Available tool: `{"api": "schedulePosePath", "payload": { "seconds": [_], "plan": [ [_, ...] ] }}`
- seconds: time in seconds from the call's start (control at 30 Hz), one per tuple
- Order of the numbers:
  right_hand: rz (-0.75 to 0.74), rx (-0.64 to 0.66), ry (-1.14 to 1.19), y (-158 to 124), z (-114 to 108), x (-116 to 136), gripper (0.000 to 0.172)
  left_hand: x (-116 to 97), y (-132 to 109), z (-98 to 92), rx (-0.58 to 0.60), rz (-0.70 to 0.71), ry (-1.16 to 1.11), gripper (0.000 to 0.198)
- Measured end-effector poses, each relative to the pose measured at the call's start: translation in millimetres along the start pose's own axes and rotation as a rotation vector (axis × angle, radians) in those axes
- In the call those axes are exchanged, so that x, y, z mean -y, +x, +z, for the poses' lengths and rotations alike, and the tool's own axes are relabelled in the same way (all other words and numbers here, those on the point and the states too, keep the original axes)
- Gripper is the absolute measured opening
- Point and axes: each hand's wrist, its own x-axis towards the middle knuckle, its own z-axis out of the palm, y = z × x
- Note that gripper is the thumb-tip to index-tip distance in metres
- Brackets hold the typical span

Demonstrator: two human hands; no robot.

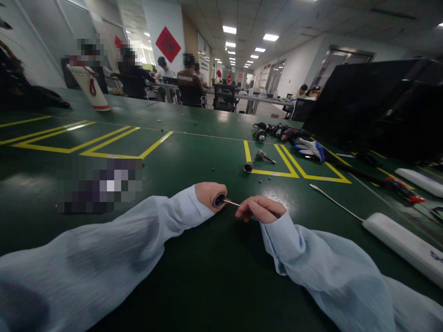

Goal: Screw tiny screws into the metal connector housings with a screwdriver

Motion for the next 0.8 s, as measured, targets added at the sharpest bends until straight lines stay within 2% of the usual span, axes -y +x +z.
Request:
{"api": "schedulePosePath", "payload": {
  "seconds": [0.1,0.27,0.4,0.6,0.8],
  "plan": [
    [0.006,0.000,-0.017,-0.1,1.4,0.4,0.022,-0.3,-0.3,-0.7,-0.015,0.022,-0.031,0.018],
    [-0.025,0.044,0.017,-0.4,0.9,-0.4,0.023,0.2,-0.6,0.5,-0.103,0.036,-0.132,0.023],
    [-0.057,0.020,0.006,0.1,1.5,0.2,0.023,1.9,-0.8,2.0,-0.147,0.044,-0.162,0.020],
    [-0.015,-0.006,-0.004,1.0,5.4,-1.2,0.022,2.1,-1.8,1.8,-0.186,0.084,-0.207,0.015],
    [0.037,0.006,0.135,2.4,7.1,-5.5,0.022,1.1,-2.0,1.0,-0.242,0.060,-0.267,0.017]
  ]
}}
